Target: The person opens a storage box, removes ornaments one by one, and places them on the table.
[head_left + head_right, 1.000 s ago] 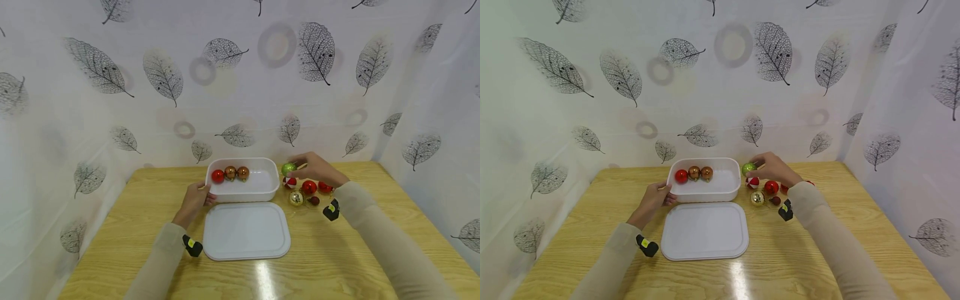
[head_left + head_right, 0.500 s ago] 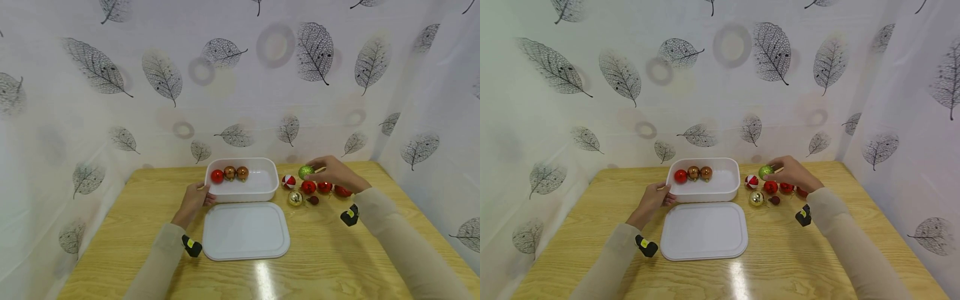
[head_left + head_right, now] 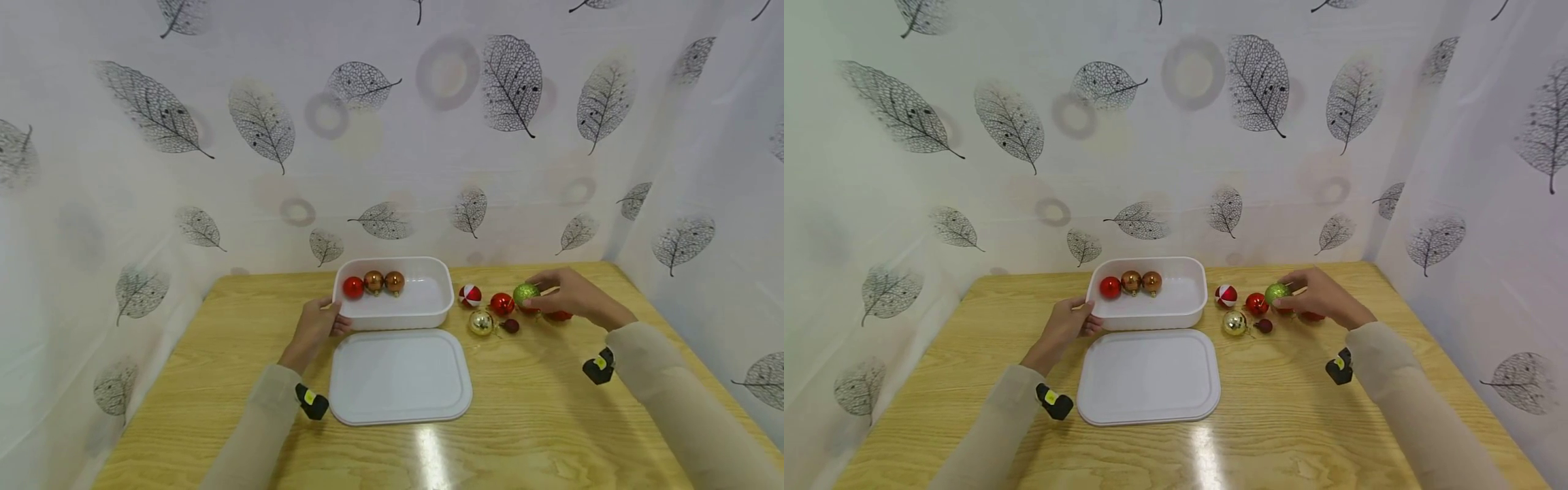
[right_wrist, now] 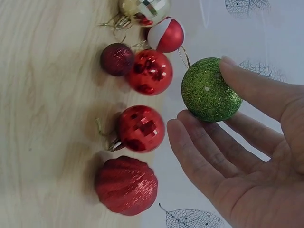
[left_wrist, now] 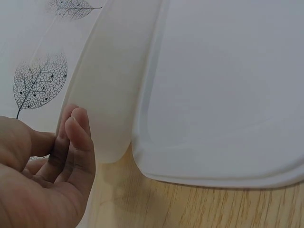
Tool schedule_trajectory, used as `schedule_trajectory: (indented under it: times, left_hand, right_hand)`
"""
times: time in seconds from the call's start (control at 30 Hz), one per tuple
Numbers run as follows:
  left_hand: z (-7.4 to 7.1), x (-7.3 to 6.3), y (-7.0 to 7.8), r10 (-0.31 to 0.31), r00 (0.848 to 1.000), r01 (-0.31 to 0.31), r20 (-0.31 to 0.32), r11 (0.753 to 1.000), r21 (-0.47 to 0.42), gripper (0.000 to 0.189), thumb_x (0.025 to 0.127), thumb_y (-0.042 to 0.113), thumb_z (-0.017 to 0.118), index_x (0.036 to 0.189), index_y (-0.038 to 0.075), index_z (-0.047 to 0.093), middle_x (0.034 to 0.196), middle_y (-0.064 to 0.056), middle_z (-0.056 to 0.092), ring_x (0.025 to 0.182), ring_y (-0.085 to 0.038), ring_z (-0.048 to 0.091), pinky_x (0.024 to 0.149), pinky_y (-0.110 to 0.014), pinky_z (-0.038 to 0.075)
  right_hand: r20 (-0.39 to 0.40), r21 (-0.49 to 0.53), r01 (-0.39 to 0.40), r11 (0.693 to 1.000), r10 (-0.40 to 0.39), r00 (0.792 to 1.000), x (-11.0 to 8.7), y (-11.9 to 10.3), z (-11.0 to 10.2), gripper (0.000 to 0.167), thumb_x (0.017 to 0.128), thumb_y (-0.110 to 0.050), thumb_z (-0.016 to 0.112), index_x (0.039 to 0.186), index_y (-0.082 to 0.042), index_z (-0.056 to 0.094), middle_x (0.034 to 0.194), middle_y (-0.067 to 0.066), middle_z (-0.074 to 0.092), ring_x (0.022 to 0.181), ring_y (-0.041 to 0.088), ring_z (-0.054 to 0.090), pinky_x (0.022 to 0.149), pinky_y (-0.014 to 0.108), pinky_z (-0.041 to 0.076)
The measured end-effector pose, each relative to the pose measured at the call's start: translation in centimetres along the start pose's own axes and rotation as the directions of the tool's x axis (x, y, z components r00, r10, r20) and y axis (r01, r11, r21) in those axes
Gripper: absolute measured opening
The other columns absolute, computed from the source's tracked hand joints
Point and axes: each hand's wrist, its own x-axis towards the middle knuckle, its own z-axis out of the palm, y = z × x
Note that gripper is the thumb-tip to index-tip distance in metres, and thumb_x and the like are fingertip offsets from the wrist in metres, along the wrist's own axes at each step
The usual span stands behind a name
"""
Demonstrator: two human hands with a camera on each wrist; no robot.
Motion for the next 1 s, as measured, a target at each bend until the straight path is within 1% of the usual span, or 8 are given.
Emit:
schedule_trajectory:
  times: [0.13, 0.2, 0.37, 0.43, 0.5, 0.63, 0.83, 1.0]
  left_hand:
    - [0.0, 0.0, 0.1, 0.002, 1.0, -0.002, 0.001, 1.0, 0.0, 0.045, 0.11, 0.018, 0.046, 0.147, -0.007, 0.043, 0.087, -0.015, 0.071, 0.07, -0.015, 0.068, 0.064, -0.023, 0.058]
    - [0.0, 0.0, 0.1, -0.001, 1.0, 0.001, -0.003, 1.0, 0.0, 0.045, 0.11, 0.018, 0.046, 0.147, -0.007, 0.043, 0.087, -0.015, 0.071, 0.069, -0.014, 0.068, 0.064, -0.023, 0.058]
    - [0.0, 0.0, 0.1, -0.006, 1.0, 0.006, -0.008, 1.0, 0.0, 0.045, 0.11, 0.018, 0.046, 0.147, -0.008, 0.044, 0.086, -0.015, 0.071, 0.069, -0.015, 0.068, 0.064, -0.023, 0.058]
    - [0.0, 0.0, 0.1, -0.005, 1.0, 0.005, -0.008, 1.0, 0.0, 0.044, 0.11, 0.017, 0.046, 0.146, -0.008, 0.044, 0.086, -0.015, 0.071, 0.069, -0.015, 0.068, 0.065, -0.024, 0.058]
    - [0.0, 0.0, 0.2, -0.004, 1.0, 0.004, -0.006, 1.0, 0.002, 0.044, 0.11, 0.017, 0.046, 0.146, -0.008, 0.045, 0.086, -0.015, 0.071, 0.069, -0.015, 0.068, 0.065, -0.024, 0.059]
    - [0.0, -0.1, 0.2, -0.004, 1.0, 0.004, -0.005, 1.0, 0.002, 0.045, 0.11, 0.017, 0.046, 0.147, -0.008, 0.044, 0.087, -0.015, 0.071, 0.069, -0.015, 0.068, 0.065, -0.024, 0.059]
    - [-0.1, -0.2, 0.3, -0.004, 1.0, 0.004, 0.002, 1.0, 0.001, 0.045, 0.11, 0.017, 0.045, 0.147, -0.008, 0.043, 0.087, -0.015, 0.071, 0.07, -0.015, 0.068, 0.065, -0.024, 0.059]
    - [-0.1, -0.2, 0.3, -0.003, 1.0, 0.003, 0.001, 1.0, 0.001, 0.046, 0.11, 0.017, 0.046, 0.148, -0.008, 0.042, 0.087, -0.015, 0.071, 0.069, -0.015, 0.068, 0.065, -0.024, 0.059]
  right_hand:
    - [0.002, -0.006, -0.009, 1.0, 0.009, 1.0, -0.6, 0.7, -0.1, 0.066, 0.093, -0.035, 0.075, 0.139, 0.008, 0.054, 0.125, 0.026, 0.062, 0.11, 0.034, 0.062, 0.084, 0.04, 0.056]
    - [0.006, -0.004, -0.017, 1.0, 0.017, 1.0, -0.9, 0.9, -0.1, 0.068, 0.093, -0.034, 0.076, 0.14, 0.009, 0.053, 0.124, 0.025, 0.062, 0.105, 0.03, 0.064, 0.083, 0.04, 0.056]
    - [0.008, 0.02, -0.027, 0.999, 0.027, 1.0, -1.5, 1.7, 0.2, 0.066, 0.093, -0.032, 0.076, 0.139, 0.01, 0.053, 0.125, 0.026, 0.063, 0.098, 0.026, 0.068, 0.084, 0.042, 0.058]
    - [0.007, 0.036, -0.022, 0.999, 0.022, 1.0, -1.7, 2.2, 0.4, 0.064, 0.093, -0.03, 0.076, 0.137, 0.01, 0.055, 0.123, 0.025, 0.064, 0.099, 0.026, 0.067, 0.084, 0.04, 0.058]
    - [0.001, 0.035, -0.016, 0.999, 0.016, 1.0, -2.0, 2.7, 0.7, 0.062, 0.092, -0.03, 0.076, 0.135, 0.009, 0.057, 0.125, 0.024, 0.064, 0.101, 0.024, 0.065, 0.082, 0.036, 0.058]
    - [0.009, 0.058, -0.005, 0.998, 0.004, 1.0, -2.2, 3.4, 1.2, 0.057, 0.092, -0.026, 0.076, 0.133, 0.01, 0.059, 0.124, 0.024, 0.064, 0.102, 0.024, 0.064, 0.079, 0.031, 0.057]
    - [0.024, 0.047, -0.015, 0.999, 0.013, 1.0, -2.3, 4.0, 1.8, 0.061, 0.092, -0.025, 0.077, 0.134, 0.014, 0.055, 0.124, 0.028, 0.062, 0.103, 0.029, 0.065, 0.082, 0.04, 0.059]
    - [0.041, 0.068, -0.027, 0.997, 0.025, 0.999, -2.4, 4.4, 2.2, 0.062, 0.093, -0.024, 0.076, 0.135, 0.015, 0.053, 0.116, 0.021, 0.065, 0.096, 0.023, 0.066, 0.08, 0.038, 0.06]
